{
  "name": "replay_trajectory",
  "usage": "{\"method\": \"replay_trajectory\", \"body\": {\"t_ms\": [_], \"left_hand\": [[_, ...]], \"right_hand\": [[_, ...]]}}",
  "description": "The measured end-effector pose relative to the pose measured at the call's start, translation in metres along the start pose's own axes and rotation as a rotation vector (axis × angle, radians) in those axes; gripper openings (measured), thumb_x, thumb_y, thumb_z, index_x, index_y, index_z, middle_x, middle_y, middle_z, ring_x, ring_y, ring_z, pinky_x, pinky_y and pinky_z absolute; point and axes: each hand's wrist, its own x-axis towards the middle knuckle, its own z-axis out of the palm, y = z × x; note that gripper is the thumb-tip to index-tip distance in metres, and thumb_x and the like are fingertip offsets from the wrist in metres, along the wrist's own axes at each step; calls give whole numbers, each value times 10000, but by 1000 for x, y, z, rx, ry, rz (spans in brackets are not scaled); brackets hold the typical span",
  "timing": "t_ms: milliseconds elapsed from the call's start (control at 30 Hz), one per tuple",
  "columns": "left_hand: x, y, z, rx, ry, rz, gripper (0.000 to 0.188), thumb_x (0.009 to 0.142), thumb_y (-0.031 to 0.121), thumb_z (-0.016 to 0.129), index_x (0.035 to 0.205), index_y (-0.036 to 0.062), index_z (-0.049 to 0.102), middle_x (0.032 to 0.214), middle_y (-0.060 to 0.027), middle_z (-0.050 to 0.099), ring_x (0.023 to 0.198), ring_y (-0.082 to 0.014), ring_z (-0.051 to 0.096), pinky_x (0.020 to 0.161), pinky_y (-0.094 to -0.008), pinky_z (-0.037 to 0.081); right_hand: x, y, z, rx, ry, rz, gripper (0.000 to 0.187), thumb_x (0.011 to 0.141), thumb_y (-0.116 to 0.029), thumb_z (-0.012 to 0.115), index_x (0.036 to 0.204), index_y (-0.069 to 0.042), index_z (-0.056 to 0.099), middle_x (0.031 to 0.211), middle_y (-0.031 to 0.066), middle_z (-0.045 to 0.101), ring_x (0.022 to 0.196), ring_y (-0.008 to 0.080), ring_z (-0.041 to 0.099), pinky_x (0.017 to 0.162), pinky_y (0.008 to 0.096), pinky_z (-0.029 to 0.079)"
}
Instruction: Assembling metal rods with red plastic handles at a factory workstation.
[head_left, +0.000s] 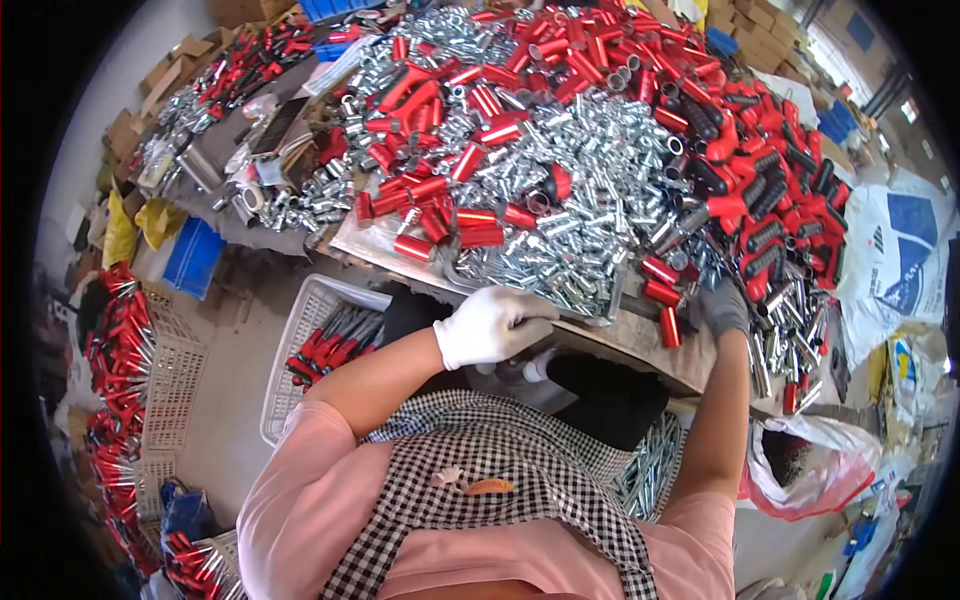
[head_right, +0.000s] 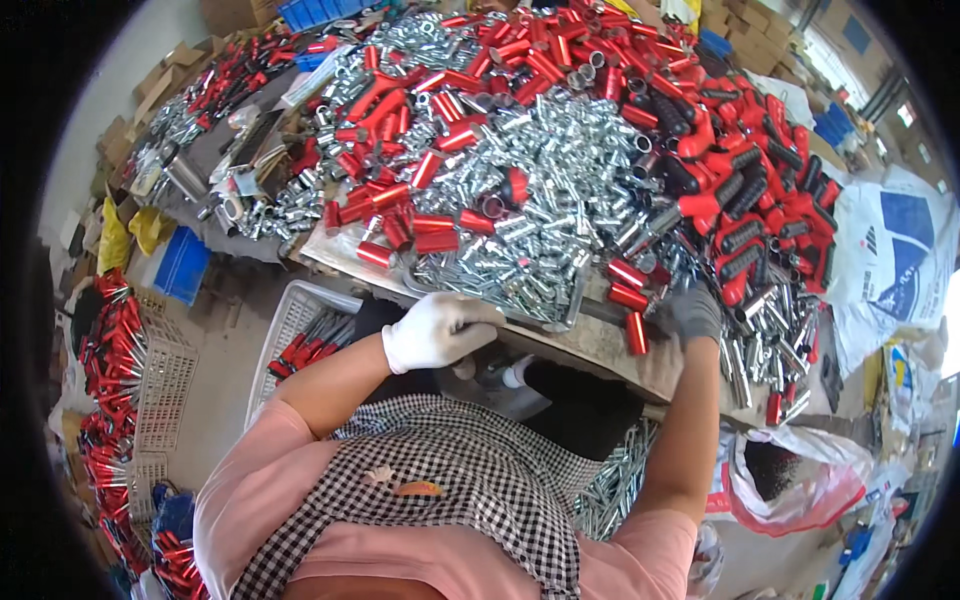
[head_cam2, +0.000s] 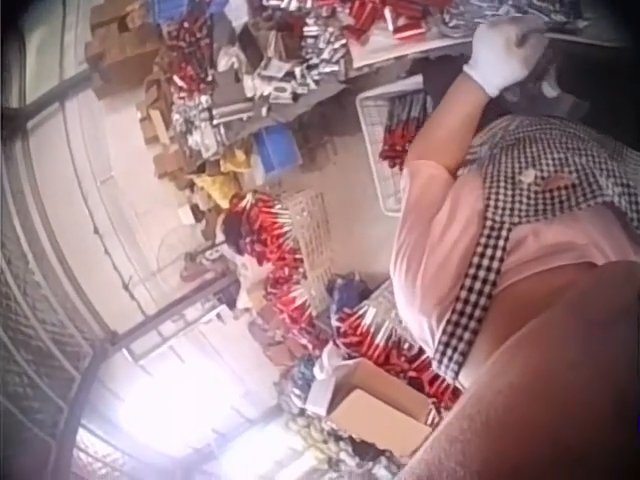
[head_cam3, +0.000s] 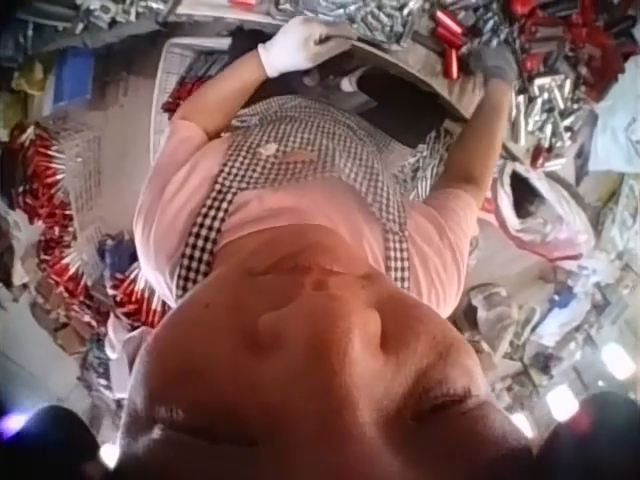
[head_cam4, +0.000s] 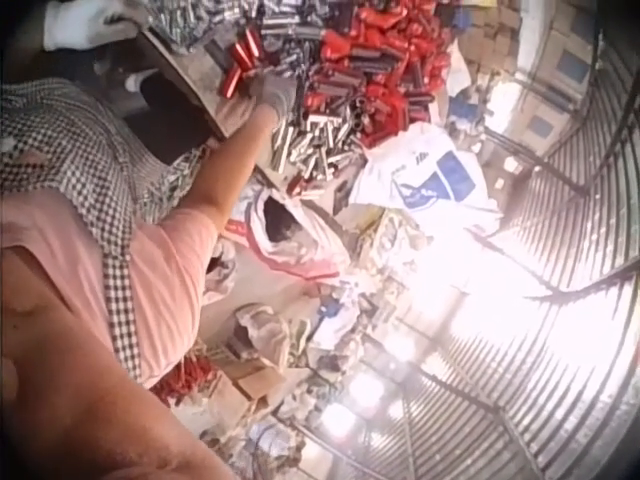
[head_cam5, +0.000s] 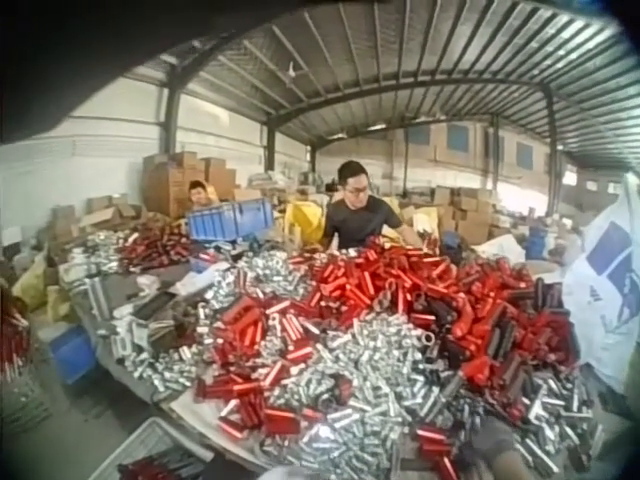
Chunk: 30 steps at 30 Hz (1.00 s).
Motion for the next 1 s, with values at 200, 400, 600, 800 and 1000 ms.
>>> {"method": "replay_trajectory", "body": {"t_ms": [200,400,600,800,1000], "left_hand": [[14,1,-16,-138,225,-338,331,907,134,604,1205,-10,602,907,-119,690,767,-144,627,707,-290,509],[43,13,18,-402,291,-243,440,876,101,629,1272,-47,508,927,-125,666,821,-134,632,752,-290,503],[30,13,6,-188,555,-128,308,862,5,640,1144,-35,521,931,-93,654,820,-123,641,752,-299,521],[20,7,-9,-367,564,-172,283,818,-55,685,1033,7,511,931,-88,654,823,-132,639,726,-287,530],[42,-12,-64,-164,224,120,341,616,65,832,885,38,624,981,-111,671,897,-284,667,809,-375,525]], "right_hand": [[-78,-29,-9,1380,363,-161,335,878,-161,558,1192,-56,605,840,30,592,673,133,551,583,278,453],[-148,-179,-6,1322,397,-680,423,979,-142,541,1368,15,488,1100,93,600,872,156,562,778,298,480],[-151,-212,0,1820,18,-729,491,989,-231,590,1377,36,451,1083,79,644,855,132,594,758,268,496],[-158,-234,-11,1952,-135,-696,489,984,-327,610,1288,40,501,929,53,649,717,69,550,645,220,465],[-150,-241,-11,2035,-127,-720,437,985,-311,610,1269,8,520,850,20,607,686,82,533,623,231,446]]}}
